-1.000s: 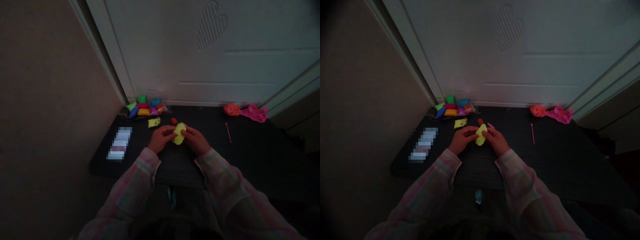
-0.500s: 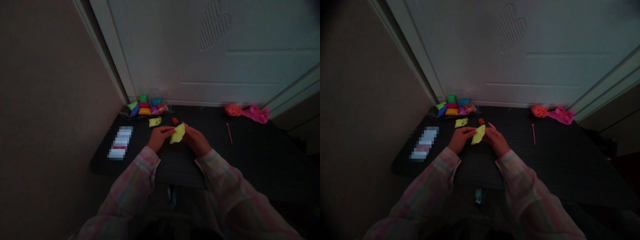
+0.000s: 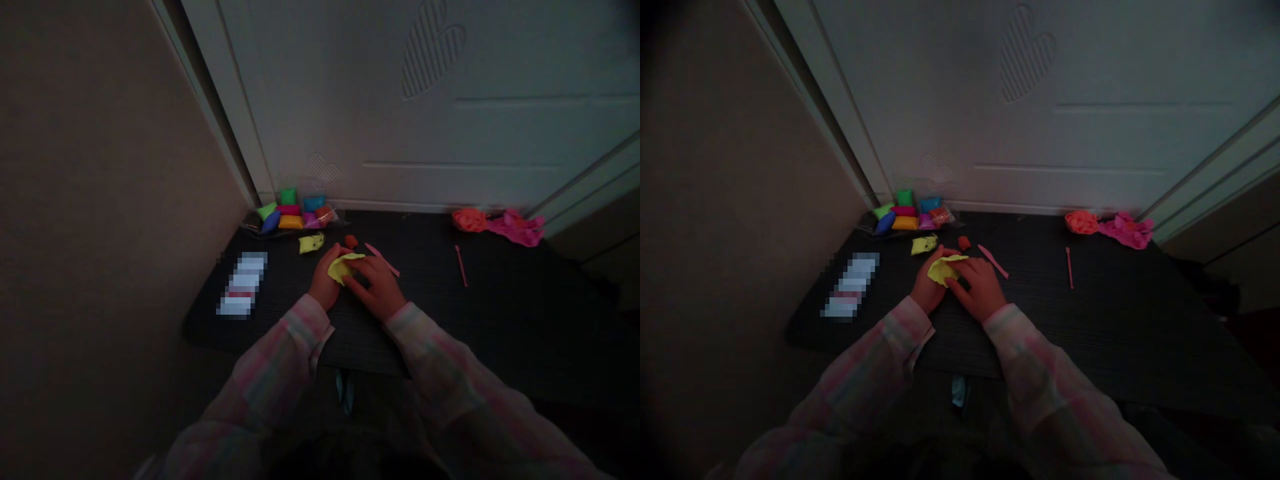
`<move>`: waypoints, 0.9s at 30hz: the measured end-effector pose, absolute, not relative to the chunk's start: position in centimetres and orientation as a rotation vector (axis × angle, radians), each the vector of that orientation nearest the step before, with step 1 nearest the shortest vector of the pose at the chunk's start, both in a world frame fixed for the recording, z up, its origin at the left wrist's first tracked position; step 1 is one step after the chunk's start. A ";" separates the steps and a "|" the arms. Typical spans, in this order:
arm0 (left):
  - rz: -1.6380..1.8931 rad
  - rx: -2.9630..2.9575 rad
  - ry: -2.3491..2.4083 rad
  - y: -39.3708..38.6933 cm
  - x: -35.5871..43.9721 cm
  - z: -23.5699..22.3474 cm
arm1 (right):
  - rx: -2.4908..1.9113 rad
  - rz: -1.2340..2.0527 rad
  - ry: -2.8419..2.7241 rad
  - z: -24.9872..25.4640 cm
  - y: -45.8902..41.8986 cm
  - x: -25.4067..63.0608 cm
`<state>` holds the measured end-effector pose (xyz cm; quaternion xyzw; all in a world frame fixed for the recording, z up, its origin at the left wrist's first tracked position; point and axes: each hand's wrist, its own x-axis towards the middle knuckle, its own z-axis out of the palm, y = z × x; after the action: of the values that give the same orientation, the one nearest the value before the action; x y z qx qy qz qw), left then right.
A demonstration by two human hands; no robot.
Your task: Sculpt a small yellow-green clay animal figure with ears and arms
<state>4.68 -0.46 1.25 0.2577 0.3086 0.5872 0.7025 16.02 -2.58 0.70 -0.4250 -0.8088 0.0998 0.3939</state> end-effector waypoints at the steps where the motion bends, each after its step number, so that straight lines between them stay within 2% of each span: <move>1: 1.296 0.537 0.662 -0.5 4.9 1.4 | -1.085 0.238 -2.073 0.7 -2.6 16.0; 10: 1.085 0.381 0.592 -0.4 4.3 2.2 | -1.079 0.149 -2.087 1.0 -3.2 15.9; 15: 1.010 0.419 0.588 -0.6 4.7 2.0 | -0.881 0.380 -2.101 1.1 -4.0 15.1; 22: 0.921 0.671 0.623 -1.2 5.4 1.2 | -1.009 0.536 -1.970 1.1 -3.6 14.4; 27: 0.923 0.540 0.597 -0.9 4.8 1.2 | -0.976 0.859 -1.701 1.3 -3.7 15.2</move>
<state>4.79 -0.89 1.21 0.2535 0.2804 0.4331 0.8183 15.21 -3.68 1.29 -0.4001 -0.6971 0.3522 0.4795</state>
